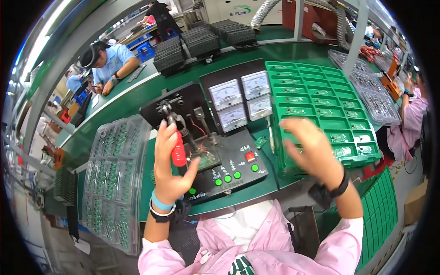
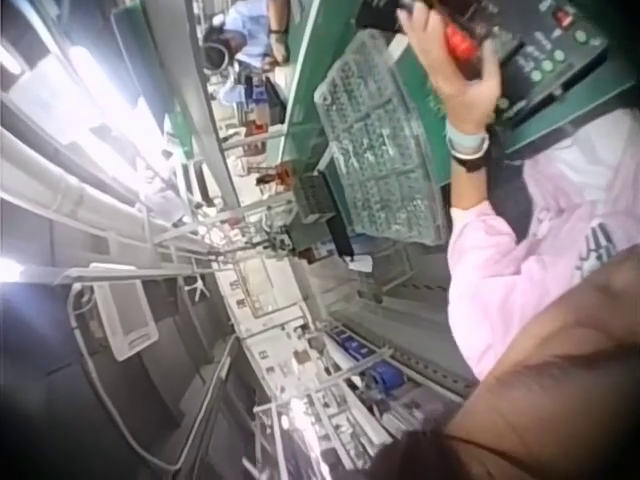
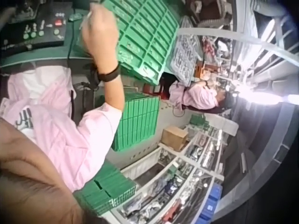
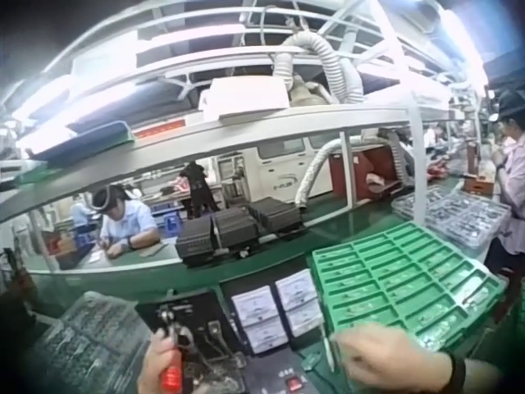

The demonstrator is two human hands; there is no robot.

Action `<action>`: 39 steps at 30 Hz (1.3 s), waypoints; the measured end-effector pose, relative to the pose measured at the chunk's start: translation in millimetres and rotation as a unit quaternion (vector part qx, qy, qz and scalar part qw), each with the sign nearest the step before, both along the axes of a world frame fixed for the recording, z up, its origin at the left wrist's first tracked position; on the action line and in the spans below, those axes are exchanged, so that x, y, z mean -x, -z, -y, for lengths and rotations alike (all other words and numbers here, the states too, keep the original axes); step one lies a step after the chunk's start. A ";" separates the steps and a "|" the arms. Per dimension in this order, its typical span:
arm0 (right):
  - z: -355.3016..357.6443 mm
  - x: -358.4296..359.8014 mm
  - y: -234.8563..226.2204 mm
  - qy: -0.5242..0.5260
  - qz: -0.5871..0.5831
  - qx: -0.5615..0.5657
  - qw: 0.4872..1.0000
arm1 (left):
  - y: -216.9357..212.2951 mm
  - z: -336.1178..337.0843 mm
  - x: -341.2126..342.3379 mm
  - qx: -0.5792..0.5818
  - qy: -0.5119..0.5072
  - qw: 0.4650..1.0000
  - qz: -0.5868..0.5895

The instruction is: The person picks up a circuit board, places it into a testing machine, and lowers a red lever. After pressing buttons on the machine, the person raises the lever and places the circuit board into a green tray, repeating the process.

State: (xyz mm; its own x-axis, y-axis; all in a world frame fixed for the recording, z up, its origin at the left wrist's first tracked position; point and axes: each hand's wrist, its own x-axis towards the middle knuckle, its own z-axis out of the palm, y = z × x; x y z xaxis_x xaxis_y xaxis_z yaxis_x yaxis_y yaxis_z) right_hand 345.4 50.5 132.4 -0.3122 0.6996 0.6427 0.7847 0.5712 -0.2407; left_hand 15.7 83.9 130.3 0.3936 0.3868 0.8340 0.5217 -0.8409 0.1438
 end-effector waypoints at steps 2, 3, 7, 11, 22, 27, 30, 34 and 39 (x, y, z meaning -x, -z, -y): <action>14.8 32.7 17.0 -0.085 -0.020 0.023 0.996 | 4.4 16.0 7.3 0.050 -0.037 0.998 -0.016; 17.9 46.3 28.9 -0.145 -0.033 0.007 0.989 | 7.9 23.0 10.1 0.048 -0.037 0.998 -0.014; 32.6 89.6 58.6 -0.193 0.052 0.034 0.979 | 34.5 36.9 32.3 0.160 -0.013 0.987 -0.030; 36.4 96.6 73.6 -0.095 0.031 -0.060 0.993 | 56.0 44.7 50.3 0.281 -0.037 0.957 -0.062; 43.6 108.0 113.0 -0.055 0.029 -0.044 0.997 | 54.0 36.4 51.5 0.329 -0.051 0.942 -0.047; 41.8 109.0 105.0 -0.068 0.035 -0.049 0.996 | 42.1 27.2 51.7 0.378 -0.061 0.916 -0.118; 34.4 107.3 87.6 -0.115 0.005 -0.017 0.993 | 41.8 24.5 50.6 0.391 -0.059 0.911 -0.116; 26.0 112.1 76.9 -0.128 0.073 0.037 0.988 | 32.5 21.6 48.6 0.274 -0.054 0.941 -0.188; 23.7 122.2 66.5 -0.104 0.118 0.039 0.987 | 23.8 27.1 47.6 0.399 -0.085 0.895 -0.184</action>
State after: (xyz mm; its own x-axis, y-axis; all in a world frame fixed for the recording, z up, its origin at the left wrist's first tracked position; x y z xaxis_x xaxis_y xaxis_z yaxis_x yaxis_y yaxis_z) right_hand 223.2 26.9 65.9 -0.5889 0.6483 0.4826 0.6914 0.7133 -0.1146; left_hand -31.9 56.8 106.5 0.4637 0.8811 0.0928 0.7674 -0.4518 0.4549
